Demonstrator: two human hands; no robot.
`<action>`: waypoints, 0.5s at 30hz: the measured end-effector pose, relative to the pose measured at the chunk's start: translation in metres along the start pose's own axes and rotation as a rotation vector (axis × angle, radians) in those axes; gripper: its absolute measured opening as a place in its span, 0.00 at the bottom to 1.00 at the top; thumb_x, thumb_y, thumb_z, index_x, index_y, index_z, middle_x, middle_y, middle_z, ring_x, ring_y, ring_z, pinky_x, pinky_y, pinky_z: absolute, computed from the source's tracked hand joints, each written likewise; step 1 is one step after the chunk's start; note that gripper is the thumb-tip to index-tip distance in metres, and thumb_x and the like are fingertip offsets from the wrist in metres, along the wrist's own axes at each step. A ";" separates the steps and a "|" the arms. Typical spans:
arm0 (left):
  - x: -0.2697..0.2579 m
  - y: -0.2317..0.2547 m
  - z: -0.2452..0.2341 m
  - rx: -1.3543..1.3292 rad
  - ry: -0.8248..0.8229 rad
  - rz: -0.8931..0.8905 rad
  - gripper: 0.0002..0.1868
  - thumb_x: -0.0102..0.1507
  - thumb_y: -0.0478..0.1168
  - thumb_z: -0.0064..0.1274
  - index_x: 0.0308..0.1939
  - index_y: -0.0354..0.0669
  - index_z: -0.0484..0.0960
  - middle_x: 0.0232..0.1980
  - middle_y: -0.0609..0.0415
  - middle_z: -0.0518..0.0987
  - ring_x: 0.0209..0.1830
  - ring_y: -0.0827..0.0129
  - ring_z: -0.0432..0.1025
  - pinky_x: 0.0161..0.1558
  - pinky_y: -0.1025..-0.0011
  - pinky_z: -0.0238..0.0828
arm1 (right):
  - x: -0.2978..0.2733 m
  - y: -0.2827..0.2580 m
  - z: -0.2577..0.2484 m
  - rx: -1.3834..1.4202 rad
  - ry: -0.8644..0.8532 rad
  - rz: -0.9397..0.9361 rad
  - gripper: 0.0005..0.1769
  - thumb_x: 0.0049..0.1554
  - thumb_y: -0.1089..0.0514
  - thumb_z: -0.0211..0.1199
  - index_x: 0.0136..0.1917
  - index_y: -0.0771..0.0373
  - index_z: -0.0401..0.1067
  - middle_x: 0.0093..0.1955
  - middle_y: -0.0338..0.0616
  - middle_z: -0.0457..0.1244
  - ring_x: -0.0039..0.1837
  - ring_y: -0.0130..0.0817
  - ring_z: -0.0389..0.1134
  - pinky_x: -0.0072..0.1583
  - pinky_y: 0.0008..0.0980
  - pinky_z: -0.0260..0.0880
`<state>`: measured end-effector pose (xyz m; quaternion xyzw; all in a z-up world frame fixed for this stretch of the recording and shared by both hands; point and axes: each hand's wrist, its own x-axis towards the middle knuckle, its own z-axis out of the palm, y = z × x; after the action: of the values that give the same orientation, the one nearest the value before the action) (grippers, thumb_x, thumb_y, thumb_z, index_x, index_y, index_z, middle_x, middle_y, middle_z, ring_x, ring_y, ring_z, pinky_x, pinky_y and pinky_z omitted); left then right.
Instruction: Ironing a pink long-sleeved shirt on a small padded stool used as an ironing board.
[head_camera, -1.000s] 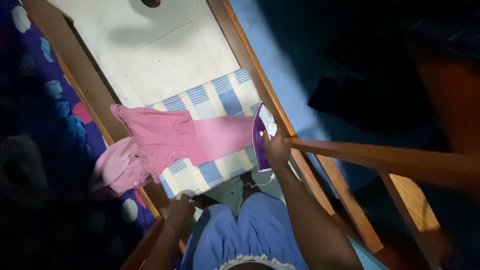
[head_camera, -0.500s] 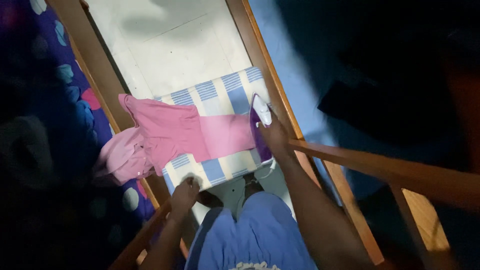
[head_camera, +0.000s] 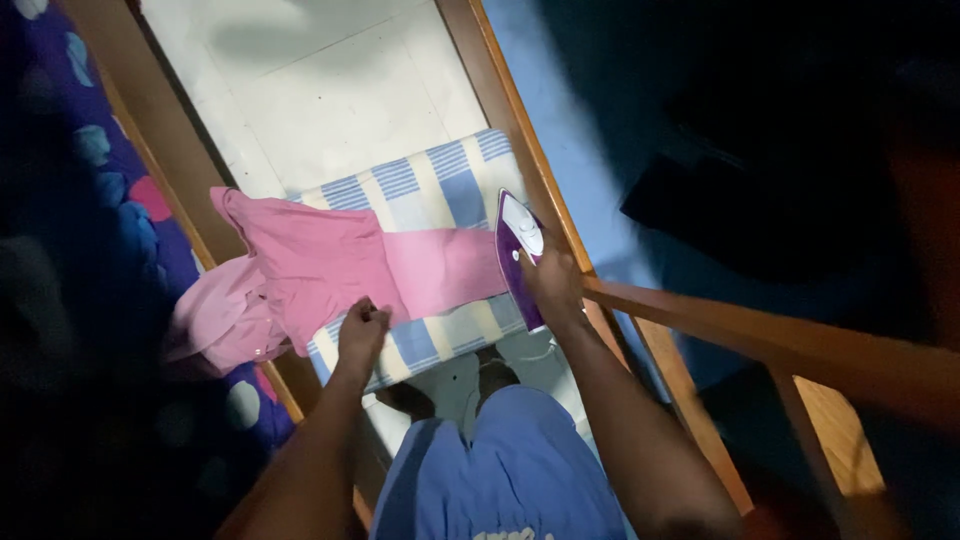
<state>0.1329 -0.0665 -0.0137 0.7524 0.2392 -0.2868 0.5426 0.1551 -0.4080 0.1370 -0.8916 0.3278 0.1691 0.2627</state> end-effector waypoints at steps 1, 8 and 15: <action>-0.001 0.000 0.002 0.001 -0.007 -0.001 0.24 0.66 0.44 0.58 0.57 0.26 0.73 0.40 0.49 0.76 0.35 0.69 0.70 0.38 0.70 0.69 | -0.001 0.005 -0.003 -0.002 0.003 0.006 0.36 0.58 0.45 0.63 0.75 0.58 0.60 0.59 0.64 0.67 0.60 0.64 0.69 0.61 0.58 0.68; -0.025 0.043 -0.016 -0.077 0.107 -0.024 0.09 0.64 0.39 0.55 0.40 0.34 0.81 0.30 0.52 0.77 0.27 0.70 0.68 0.31 0.70 0.66 | -0.002 0.029 0.010 0.168 0.052 -0.064 0.37 0.57 0.48 0.64 0.74 0.63 0.59 0.60 0.62 0.68 0.59 0.60 0.72 0.62 0.54 0.70; -0.027 0.016 -0.021 -0.115 0.122 0.084 0.11 0.63 0.40 0.57 0.43 0.35 0.83 0.35 0.55 0.79 0.32 0.73 0.70 0.36 0.73 0.68 | -0.052 -0.037 0.034 0.268 -0.039 -0.139 0.38 0.55 0.49 0.66 0.77 0.48 0.59 0.61 0.56 0.68 0.59 0.60 0.71 0.58 0.54 0.71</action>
<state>0.1281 -0.0528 0.0210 0.7453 0.2564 -0.2032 0.5810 0.1375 -0.3386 0.1478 -0.8656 0.2797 0.1227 0.3969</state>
